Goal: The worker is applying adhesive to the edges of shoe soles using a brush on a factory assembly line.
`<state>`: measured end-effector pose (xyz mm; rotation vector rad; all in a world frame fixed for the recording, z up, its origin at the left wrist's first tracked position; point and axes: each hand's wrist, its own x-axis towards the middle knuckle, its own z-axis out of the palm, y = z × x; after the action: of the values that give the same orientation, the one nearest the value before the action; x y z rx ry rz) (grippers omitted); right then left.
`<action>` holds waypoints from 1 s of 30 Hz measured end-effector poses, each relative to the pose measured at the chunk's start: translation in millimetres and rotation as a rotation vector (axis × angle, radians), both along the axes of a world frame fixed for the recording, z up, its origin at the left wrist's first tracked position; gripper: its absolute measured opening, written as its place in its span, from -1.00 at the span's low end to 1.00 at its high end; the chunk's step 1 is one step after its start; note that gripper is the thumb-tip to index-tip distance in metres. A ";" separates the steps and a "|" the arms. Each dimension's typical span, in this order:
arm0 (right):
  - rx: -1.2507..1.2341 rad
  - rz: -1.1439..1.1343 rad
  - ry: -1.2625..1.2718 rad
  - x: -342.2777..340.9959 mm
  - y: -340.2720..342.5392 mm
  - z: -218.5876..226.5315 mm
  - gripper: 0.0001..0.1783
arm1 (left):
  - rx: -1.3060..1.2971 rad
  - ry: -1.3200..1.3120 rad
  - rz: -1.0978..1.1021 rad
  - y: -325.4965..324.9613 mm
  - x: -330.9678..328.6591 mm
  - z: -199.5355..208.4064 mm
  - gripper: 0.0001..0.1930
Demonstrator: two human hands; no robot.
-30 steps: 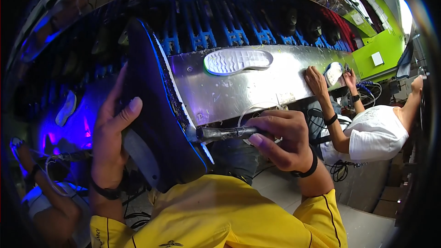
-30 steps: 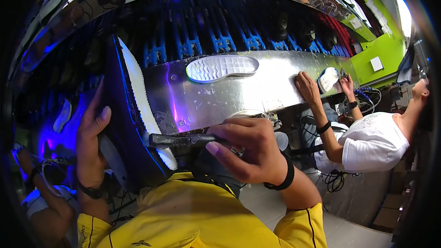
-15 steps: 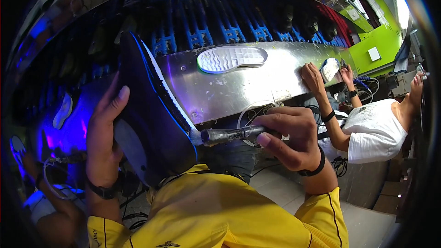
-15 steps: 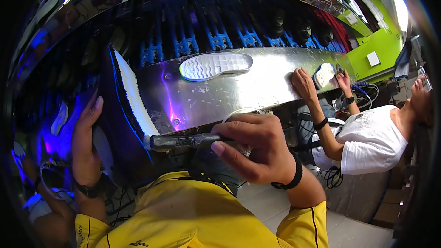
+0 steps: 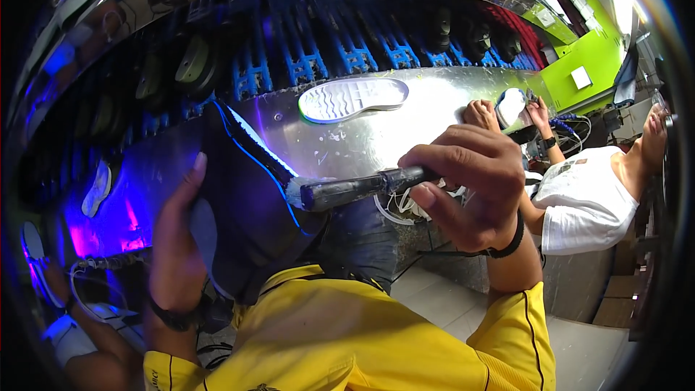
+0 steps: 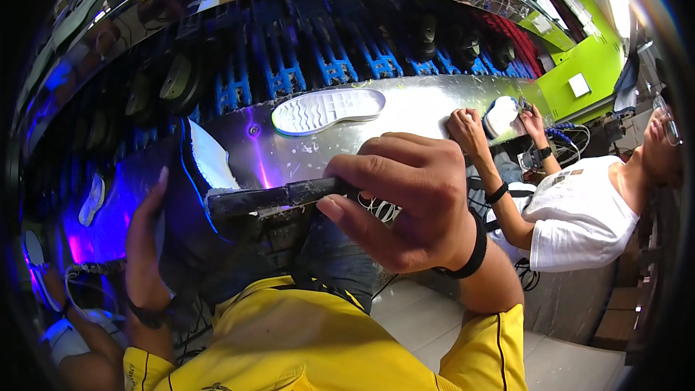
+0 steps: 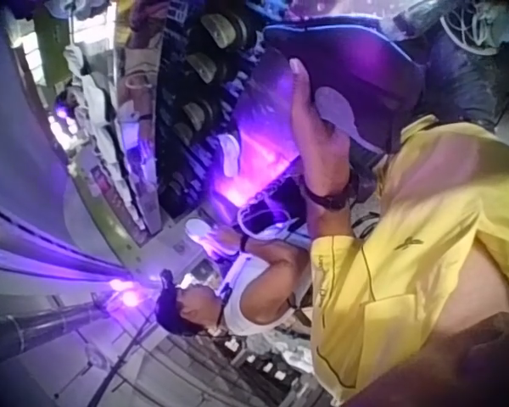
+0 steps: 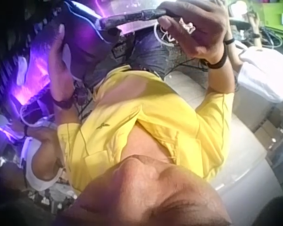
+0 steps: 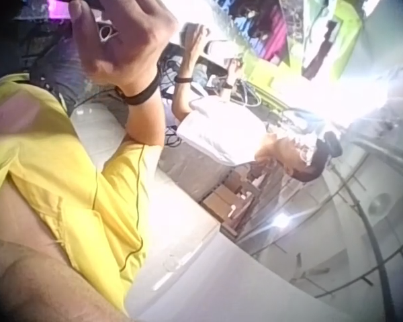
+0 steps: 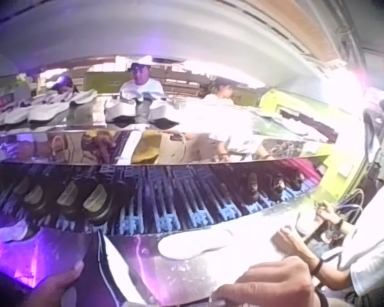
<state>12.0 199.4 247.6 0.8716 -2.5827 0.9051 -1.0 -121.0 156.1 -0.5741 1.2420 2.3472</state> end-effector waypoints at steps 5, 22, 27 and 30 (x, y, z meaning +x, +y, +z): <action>0.091 0.021 0.113 -20.2 0.8 5.7 -0.66 | 0.329 -0.032 -0.087 2.0 -6.5 -7.0 -0.55; -0.009 0.277 0.328 -63.6 -6.8 10.6 -0.63 | 0.087 0.291 -0.146 7.4 19.8 -11.5 -0.25; 0.007 0.281 0.377 -65.4 -8.1 8.6 -0.63 | -0.211 0.380 -0.294 -3.8 19.6 -26.4 -0.33; 0.023 0.277 0.422 -66.4 -8.9 7.1 -0.63 | 0.393 0.047 -0.134 -10.9 21.0 -28.1 -0.50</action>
<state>-54.4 190.5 254.6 1.2942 -2.1479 0.6678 20.1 -131.9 128.0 -0.2969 0.7762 2.4093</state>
